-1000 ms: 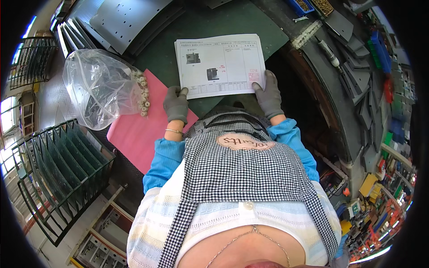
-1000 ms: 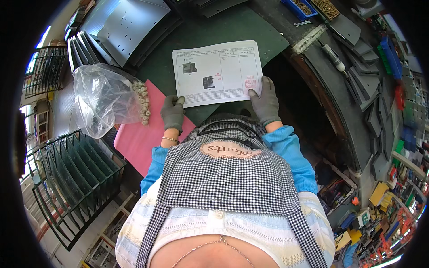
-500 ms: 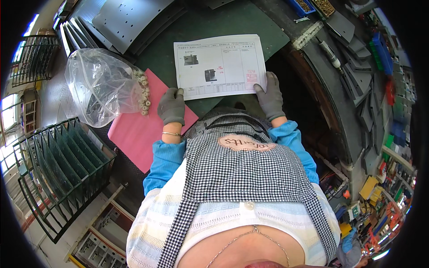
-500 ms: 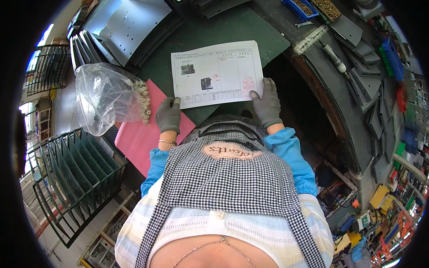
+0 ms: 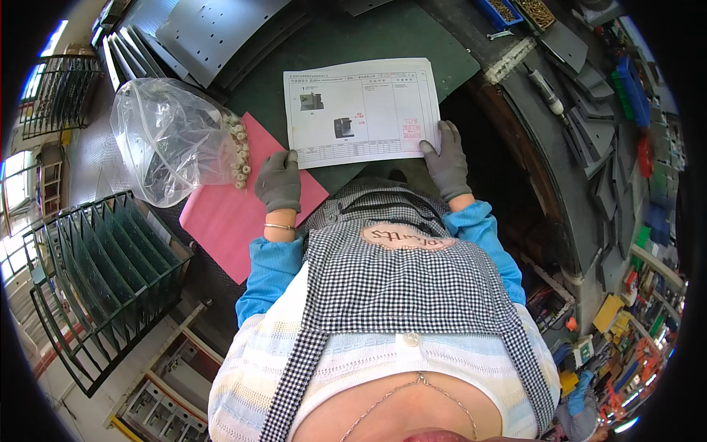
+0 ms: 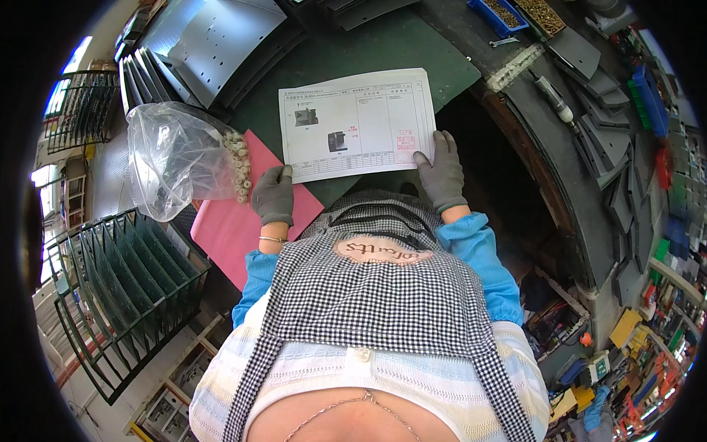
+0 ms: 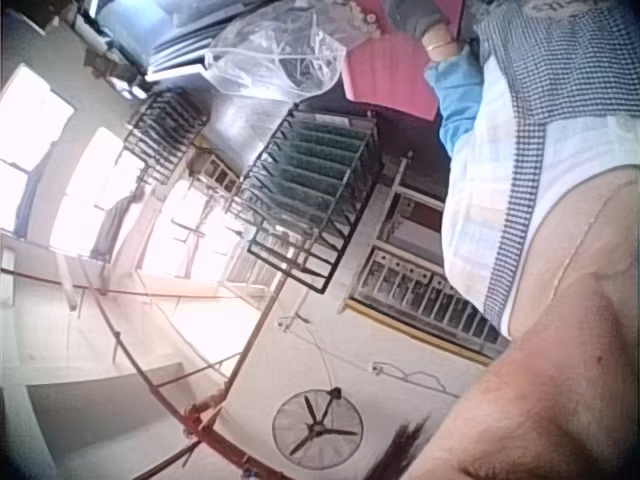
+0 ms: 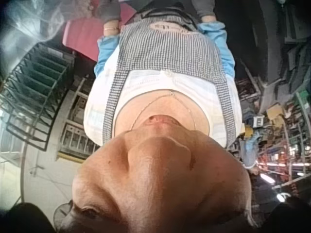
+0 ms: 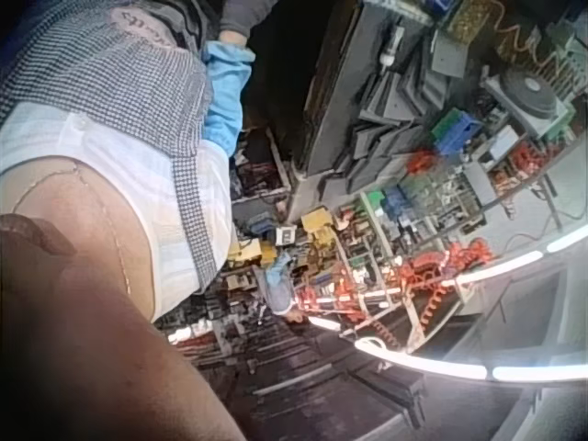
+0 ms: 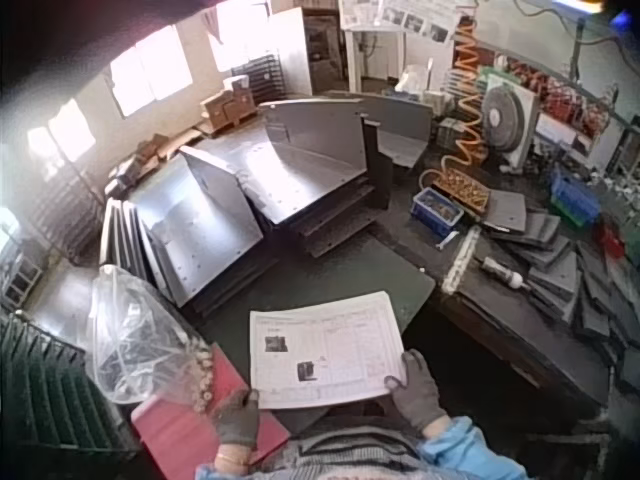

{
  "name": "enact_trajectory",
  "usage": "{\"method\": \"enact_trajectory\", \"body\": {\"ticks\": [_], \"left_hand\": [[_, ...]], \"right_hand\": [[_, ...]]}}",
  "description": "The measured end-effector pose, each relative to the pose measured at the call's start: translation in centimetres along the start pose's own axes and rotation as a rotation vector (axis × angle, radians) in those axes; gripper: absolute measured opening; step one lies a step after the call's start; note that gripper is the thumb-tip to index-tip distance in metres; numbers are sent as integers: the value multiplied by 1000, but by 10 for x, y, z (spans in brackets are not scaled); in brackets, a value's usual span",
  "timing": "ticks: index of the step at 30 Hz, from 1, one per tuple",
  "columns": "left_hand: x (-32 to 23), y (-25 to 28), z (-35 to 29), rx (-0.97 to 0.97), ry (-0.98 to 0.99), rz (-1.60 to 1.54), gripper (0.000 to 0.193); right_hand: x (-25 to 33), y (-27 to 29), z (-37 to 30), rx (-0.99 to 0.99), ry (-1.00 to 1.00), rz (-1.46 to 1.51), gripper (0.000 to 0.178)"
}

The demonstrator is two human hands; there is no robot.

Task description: Assembling small plastic grommets or spacers into holes on metal panels.

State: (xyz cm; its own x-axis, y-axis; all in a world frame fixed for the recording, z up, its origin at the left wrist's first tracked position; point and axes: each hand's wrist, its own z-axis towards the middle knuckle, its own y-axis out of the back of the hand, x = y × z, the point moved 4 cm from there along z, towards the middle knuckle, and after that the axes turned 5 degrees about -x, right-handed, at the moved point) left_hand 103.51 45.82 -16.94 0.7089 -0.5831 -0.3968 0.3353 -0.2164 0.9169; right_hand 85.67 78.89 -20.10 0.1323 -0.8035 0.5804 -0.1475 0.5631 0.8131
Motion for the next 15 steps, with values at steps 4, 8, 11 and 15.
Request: {"method": "enact_trajectory", "body": {"ticks": [4,8,11,15], "left_hand": [[0,0,0,-30,1,32,28],[12,-8,0,-12,56,-15,28],[15,-12,0,-20,50,-72,27],[13,-13,0,-33,68,-133,25]], "right_hand": [[2,0,-1,11,-9,10,67],[1,0,-2,6,-7,20,66],[1,0,-3,17,-22,21,66],[2,1,-3,14,-22,29,66]]}}
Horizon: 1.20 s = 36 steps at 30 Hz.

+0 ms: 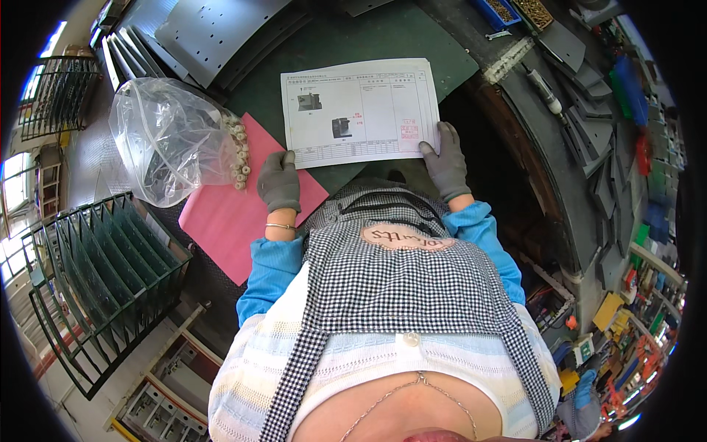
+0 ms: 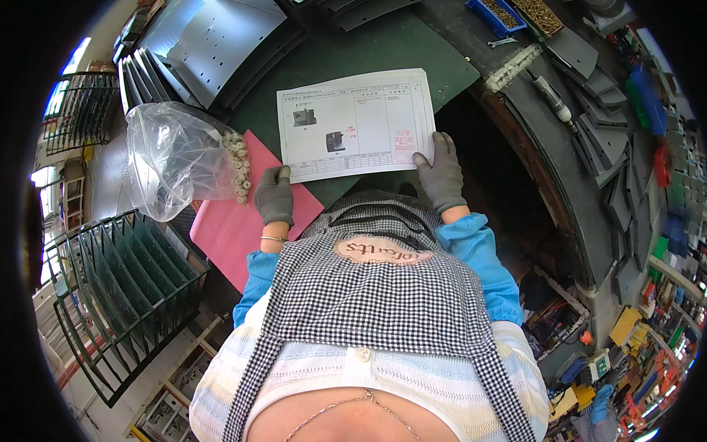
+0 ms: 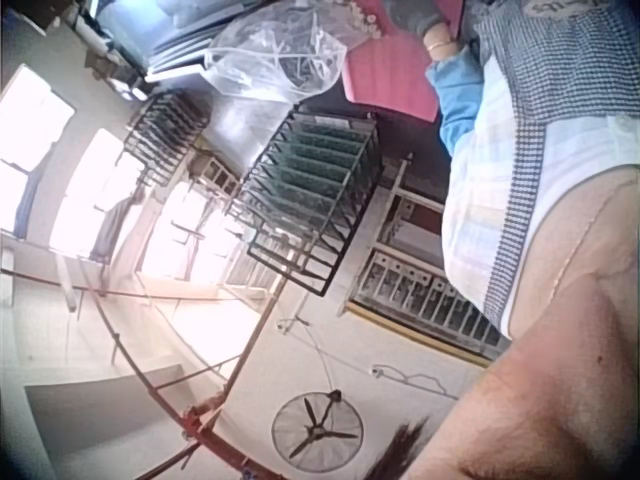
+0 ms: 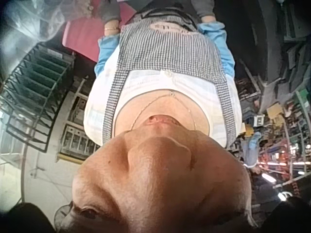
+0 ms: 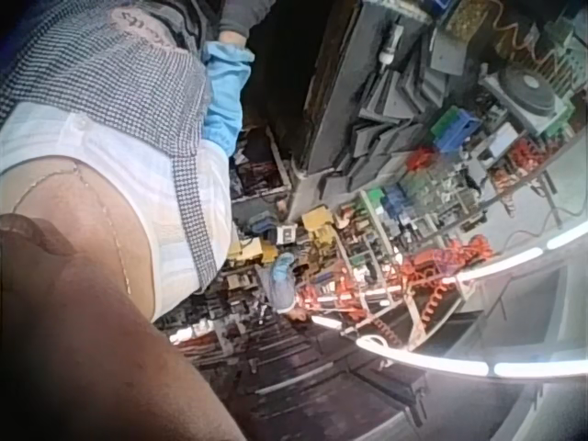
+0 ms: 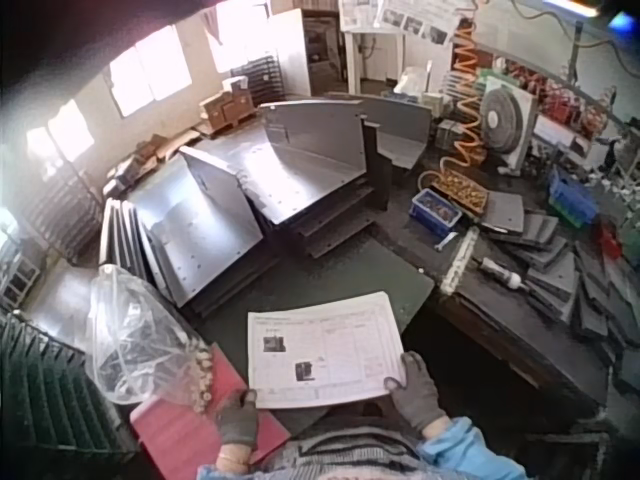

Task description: Assembling small plastic grommets or spacers into holes on metal panels.

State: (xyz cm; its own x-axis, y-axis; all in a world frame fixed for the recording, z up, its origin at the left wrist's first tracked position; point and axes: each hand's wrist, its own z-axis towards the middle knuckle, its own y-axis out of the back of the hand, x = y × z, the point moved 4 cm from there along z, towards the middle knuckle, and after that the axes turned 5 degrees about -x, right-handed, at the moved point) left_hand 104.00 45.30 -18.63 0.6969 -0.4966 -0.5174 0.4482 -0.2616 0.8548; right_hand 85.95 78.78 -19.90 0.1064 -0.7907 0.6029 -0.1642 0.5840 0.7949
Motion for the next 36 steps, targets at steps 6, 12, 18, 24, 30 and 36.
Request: {"method": "enact_trajectory", "body": {"ticks": [6,12,18,24,30,36], "left_hand": [[0,2,1,-14,-3,-3,25],[8,4,1,28,-53,139,31],[-13,0,7,-13,-279,87,24],[-8,-12,23,140,-154,1,31],[-4,-4,26,247,-45,230,43],[-59,22,25,175,-119,175,44]], "right_hand": [[2,0,1,3,-2,21,68],[5,-10,-1,-12,22,44,72],[23,16,8,-176,137,113,63],[7,-51,50,-277,401,105,56],[45,-21,59,117,171,323,57],[13,38,29,-125,152,204,75]]}}
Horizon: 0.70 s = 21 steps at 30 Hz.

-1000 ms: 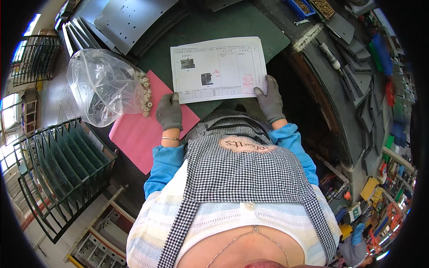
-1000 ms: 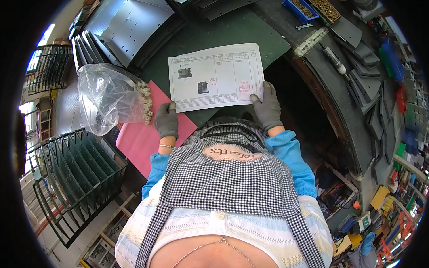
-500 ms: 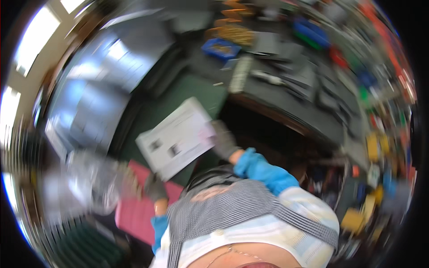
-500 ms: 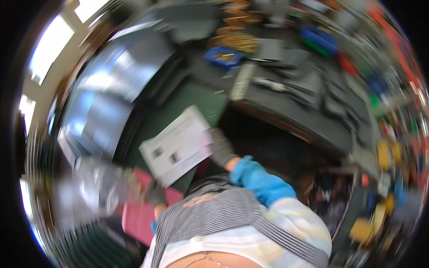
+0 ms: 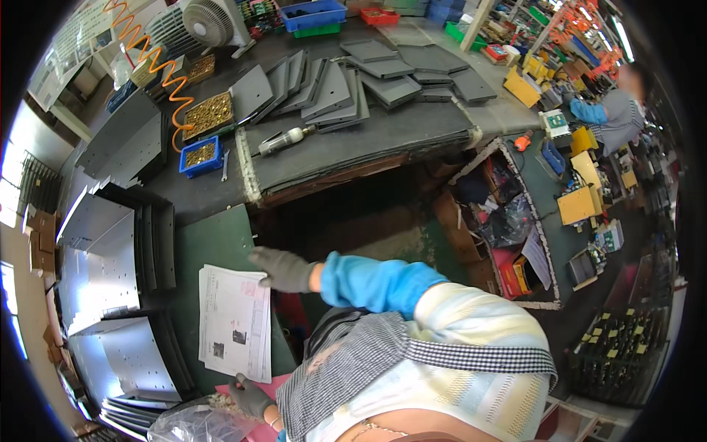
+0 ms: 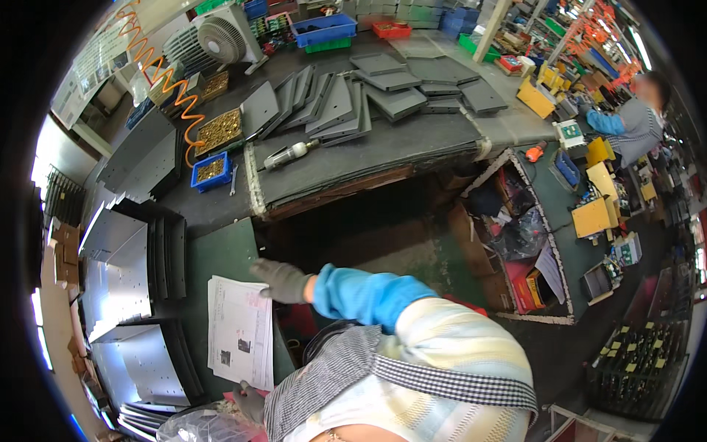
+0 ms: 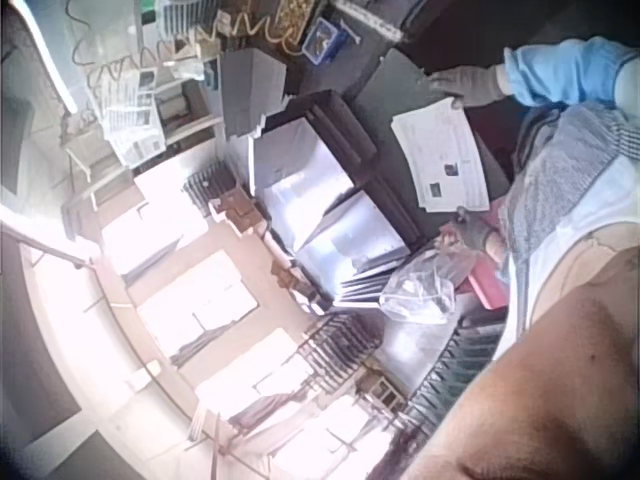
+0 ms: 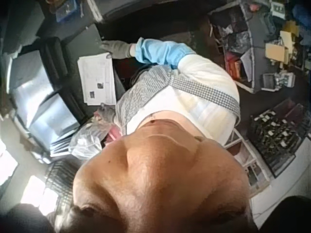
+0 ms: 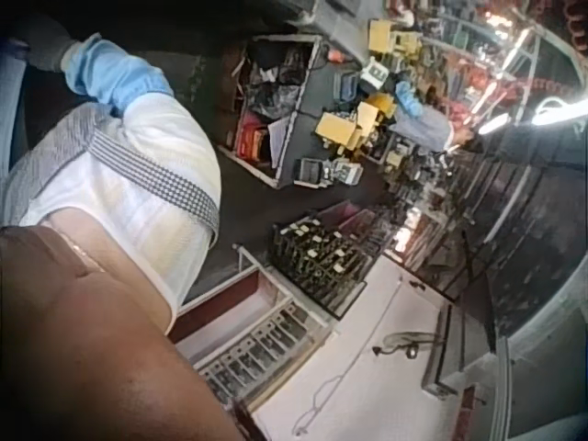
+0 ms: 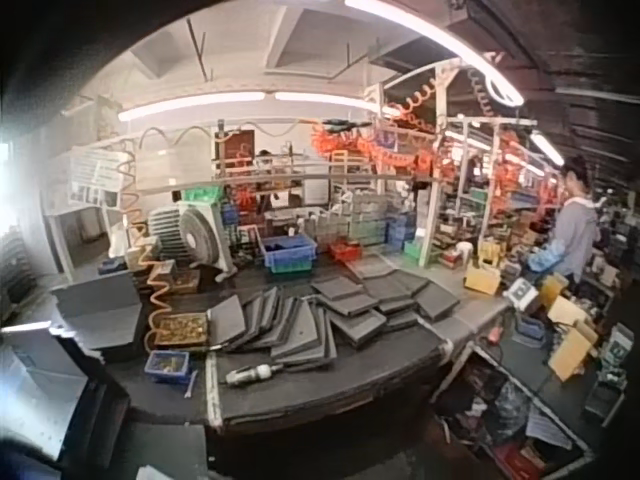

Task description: Assembling small plastic grommets or spacers into holes on metal panels.

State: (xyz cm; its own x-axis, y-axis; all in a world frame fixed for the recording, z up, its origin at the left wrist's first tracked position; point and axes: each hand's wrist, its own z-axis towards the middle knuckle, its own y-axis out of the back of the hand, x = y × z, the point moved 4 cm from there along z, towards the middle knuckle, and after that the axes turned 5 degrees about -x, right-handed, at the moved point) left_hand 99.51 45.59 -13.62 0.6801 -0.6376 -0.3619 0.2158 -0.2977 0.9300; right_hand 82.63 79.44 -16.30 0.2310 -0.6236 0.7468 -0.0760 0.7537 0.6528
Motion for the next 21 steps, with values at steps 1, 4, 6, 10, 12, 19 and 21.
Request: {"method": "enact_trajectory", "body": {"ticks": [1,4,6,10,12,19,21], "left_hand": [[-10,6,1,-17,19,8,44],[-65,7,1,-108,-221,-123,39],[-96,-17,-2,-176,-349,-266,38],[-188,-76,-36,-74,-573,-471,36],[-264,-78,-86,6,-632,-355,38],[-366,-102,-146,197,-880,-426,40],[-346,-85,-125,-9,-751,-410,41]], "right_hand": [[-9,15,-8,-16,-18,48,71],[-55,72,-47,-90,-207,56,64],[-104,87,-67,-122,-309,43,62],[-177,126,-82,-206,-459,274,54],[-207,146,-83,-258,-420,258,52],[-299,197,-113,-134,-452,205,49],[-332,184,-127,42,-494,57,52]]}}
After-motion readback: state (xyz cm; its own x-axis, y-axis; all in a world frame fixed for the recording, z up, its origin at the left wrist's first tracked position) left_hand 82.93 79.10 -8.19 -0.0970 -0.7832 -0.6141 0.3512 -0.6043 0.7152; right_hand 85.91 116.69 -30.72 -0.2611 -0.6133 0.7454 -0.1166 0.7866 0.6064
